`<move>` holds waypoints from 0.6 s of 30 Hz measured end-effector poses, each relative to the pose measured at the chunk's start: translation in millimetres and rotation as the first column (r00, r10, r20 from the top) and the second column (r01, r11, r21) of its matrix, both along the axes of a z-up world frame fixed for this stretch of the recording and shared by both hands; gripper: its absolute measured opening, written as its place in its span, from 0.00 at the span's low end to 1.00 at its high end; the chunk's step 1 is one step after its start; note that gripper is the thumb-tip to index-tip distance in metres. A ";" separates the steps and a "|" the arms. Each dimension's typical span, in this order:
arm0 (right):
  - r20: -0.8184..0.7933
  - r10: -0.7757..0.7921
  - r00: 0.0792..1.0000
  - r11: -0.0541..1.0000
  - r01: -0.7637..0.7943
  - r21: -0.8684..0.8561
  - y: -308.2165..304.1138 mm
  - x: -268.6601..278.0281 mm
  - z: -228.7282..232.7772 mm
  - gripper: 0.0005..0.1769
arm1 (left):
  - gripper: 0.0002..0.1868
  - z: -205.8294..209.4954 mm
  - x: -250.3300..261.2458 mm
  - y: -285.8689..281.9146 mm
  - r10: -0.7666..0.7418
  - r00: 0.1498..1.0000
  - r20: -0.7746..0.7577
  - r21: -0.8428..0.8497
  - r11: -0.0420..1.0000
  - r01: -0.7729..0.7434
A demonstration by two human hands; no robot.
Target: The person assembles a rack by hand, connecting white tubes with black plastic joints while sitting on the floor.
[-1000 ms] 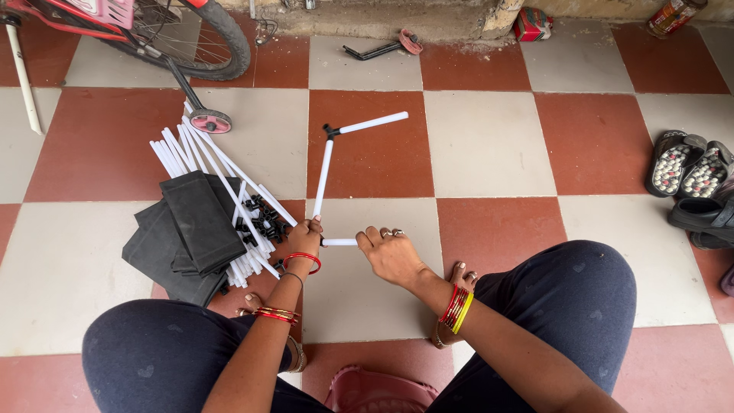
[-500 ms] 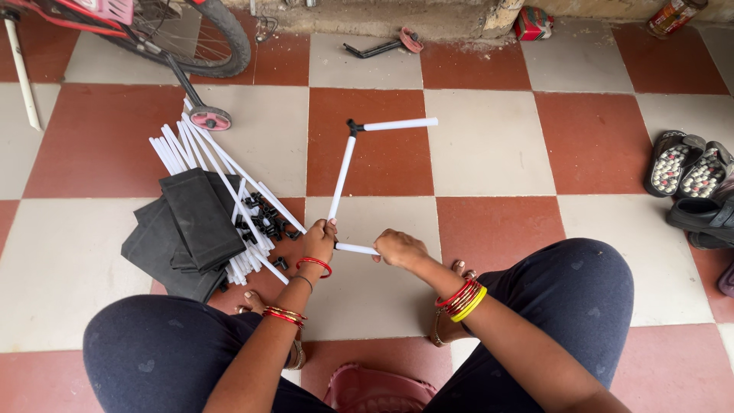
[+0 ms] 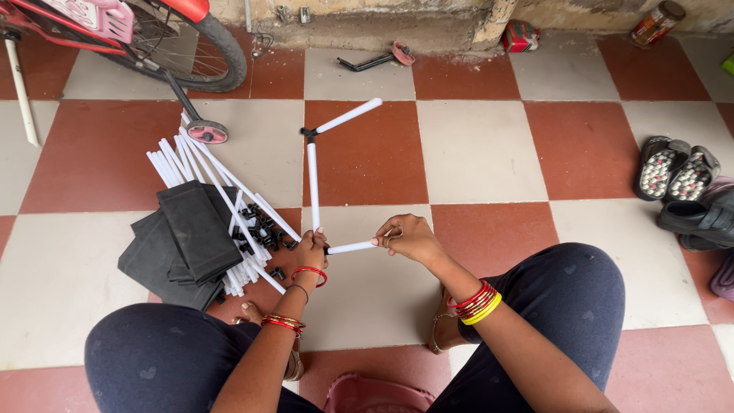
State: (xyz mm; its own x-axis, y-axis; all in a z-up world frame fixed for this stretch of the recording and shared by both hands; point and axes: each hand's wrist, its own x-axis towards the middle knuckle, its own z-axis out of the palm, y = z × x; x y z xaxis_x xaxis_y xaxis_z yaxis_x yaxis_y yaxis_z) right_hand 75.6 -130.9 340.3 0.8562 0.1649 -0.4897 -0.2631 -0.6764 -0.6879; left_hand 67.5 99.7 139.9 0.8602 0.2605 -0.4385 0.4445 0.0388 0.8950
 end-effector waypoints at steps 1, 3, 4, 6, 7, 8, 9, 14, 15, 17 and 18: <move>0.003 -0.002 1.000 1.000 0.002 -0.002 -2.6 1.6 -5.1 0.14 | 0.18 -1.2 0.1 0.1 0.043 0.999 -0.030 -0.047 0.998 -0.044; -0.031 -0.111 0.993 0.939 0.115 0.323 -3.6 2.4 -19.6 0.11 | 0.21 -4.2 1.5 -0.7 0.083 0.995 -0.060 -0.093 0.992 -0.089; -0.031 -0.111 0.993 0.939 0.115 0.324 -4.2 1.0 -27.3 0.11 | 0.20 -6.4 2.1 -2.2 0.105 0.993 -0.051 -0.146 0.983 -0.111; 0.010 -0.224 0.975 0.832 0.186 0.523 -3.1 -2.6 -41.9 0.08 | 0.20 -12.9 1.0 -4.8 0.131 0.990 -0.044 -0.196 0.971 -0.137; 0.009 -0.222 0.975 0.831 0.185 0.524 -2.0 -3.0 -47.6 0.08 | 0.19 -16.4 0.2 -8.0 0.134 0.990 -0.040 -0.237 0.961 -0.139; 0.067 -0.265 0.962 0.828 0.192 0.527 -0.7 -3.0 -52.5 0.07 | 0.17 -19.7 -1.2 -10.7 0.136 0.990 -0.035 -0.278 0.950 -0.141; 0.126 -0.309 0.943 0.825 0.200 0.529 0.4 -2.2 -56.5 0.07 | 0.17 -23.0 -2.0 -14.9 0.137 0.990 -0.034 -0.277 0.951 -0.141; 0.187 -0.324 0.927 0.824 0.179 0.537 -0.4 5.6 -63.2 0.06 | 0.21 -48.1 -4.7 -32.7 0.045 0.996 -0.078 -0.210 0.976 -0.060; 0.202 -0.309 0.929 0.845 0.171 0.507 -0.7 6.6 -61.5 0.06 | 0.21 -56.2 -5.0 -33.6 0.046 0.996 -0.079 -0.209 0.976 -0.062; 0.222 -0.292 0.930 0.866 0.158 0.475 -1.3 5.9 -55.1 0.06 | 0.25 -72.9 -4.2 -33.2 -0.071 0.994 -0.084 -0.034 0.997 0.069; 0.243 -0.274 0.930 0.885 0.145 0.442 -1.4 5.2 -50.7 0.06 | 0.25 -80.0 -3.0 -31.9 -0.069 0.994 -0.085 -0.031 0.997 0.067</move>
